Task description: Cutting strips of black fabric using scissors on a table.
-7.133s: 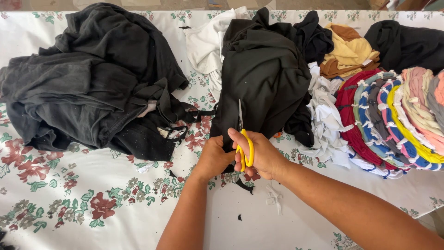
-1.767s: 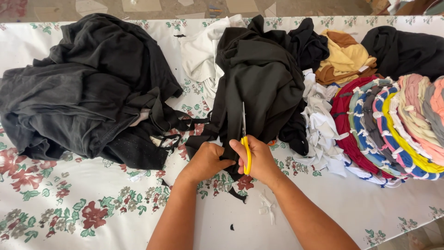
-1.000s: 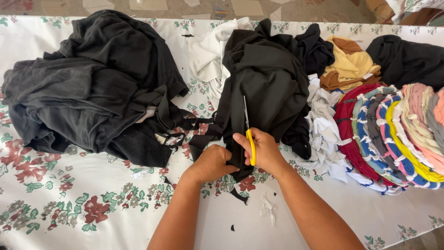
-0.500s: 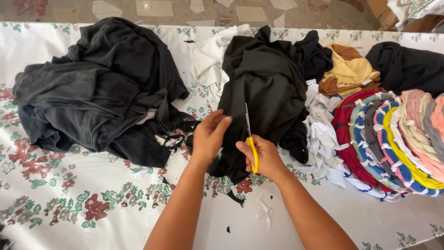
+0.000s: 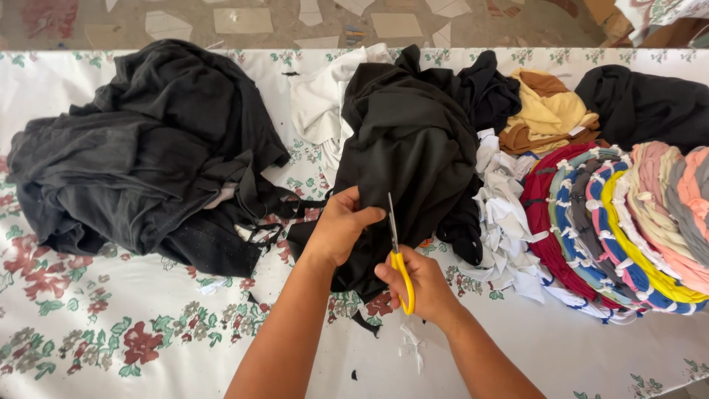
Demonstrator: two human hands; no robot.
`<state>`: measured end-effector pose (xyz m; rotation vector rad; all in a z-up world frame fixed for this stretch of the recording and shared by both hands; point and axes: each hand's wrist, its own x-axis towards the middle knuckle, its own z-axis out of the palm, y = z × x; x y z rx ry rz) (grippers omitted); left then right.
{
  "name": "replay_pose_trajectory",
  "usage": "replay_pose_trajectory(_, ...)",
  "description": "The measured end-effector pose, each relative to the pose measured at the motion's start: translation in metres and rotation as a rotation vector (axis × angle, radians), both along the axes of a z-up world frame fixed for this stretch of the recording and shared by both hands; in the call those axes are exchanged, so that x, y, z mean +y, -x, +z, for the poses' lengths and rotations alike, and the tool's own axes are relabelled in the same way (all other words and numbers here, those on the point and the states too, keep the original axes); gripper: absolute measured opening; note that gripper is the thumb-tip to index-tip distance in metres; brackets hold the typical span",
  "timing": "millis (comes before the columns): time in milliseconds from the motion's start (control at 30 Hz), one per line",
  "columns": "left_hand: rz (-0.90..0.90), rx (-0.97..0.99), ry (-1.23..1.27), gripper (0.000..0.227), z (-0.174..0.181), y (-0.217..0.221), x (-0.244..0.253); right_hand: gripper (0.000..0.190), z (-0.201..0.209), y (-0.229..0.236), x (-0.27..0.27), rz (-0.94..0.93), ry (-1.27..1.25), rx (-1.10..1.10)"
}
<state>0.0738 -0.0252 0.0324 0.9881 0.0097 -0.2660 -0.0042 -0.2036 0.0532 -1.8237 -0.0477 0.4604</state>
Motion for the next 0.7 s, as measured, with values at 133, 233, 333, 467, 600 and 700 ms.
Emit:
replay_pose_trajectory(133,0.047,-0.056,-0.052,0.025,-0.001,0.011,0.006,0.029,0.0,0.007,0.001,0.036,-0.059,0.011)
replay_pose_trajectory(233,-0.019,0.006,0.111,0.037,0.0,0.016,0.011,0.031,0.001,0.005,0.002,0.062,-0.058,0.003)
replay_pose_trajectory(333,-0.083,0.021,0.144,0.046,0.0,0.021,0.012,0.031,0.001,0.004,-0.001,0.017,-0.021,0.089)
replay_pose_trajectory(467,-0.11,-0.016,0.213,0.051,0.006,0.023,0.013,0.034,0.002,-0.001,-0.003,0.074,-0.056,0.075)
replay_pose_trajectory(600,-0.078,-0.04,0.219,0.049,0.006,0.019,0.004,0.033,0.009,-0.004,0.0,0.065,-0.032,0.079)
replay_pose_trajectory(700,-0.097,-0.072,0.164,0.053,-0.004,0.023,0.002,0.035,0.009,-0.011,-0.001,0.079,-0.001,0.044)
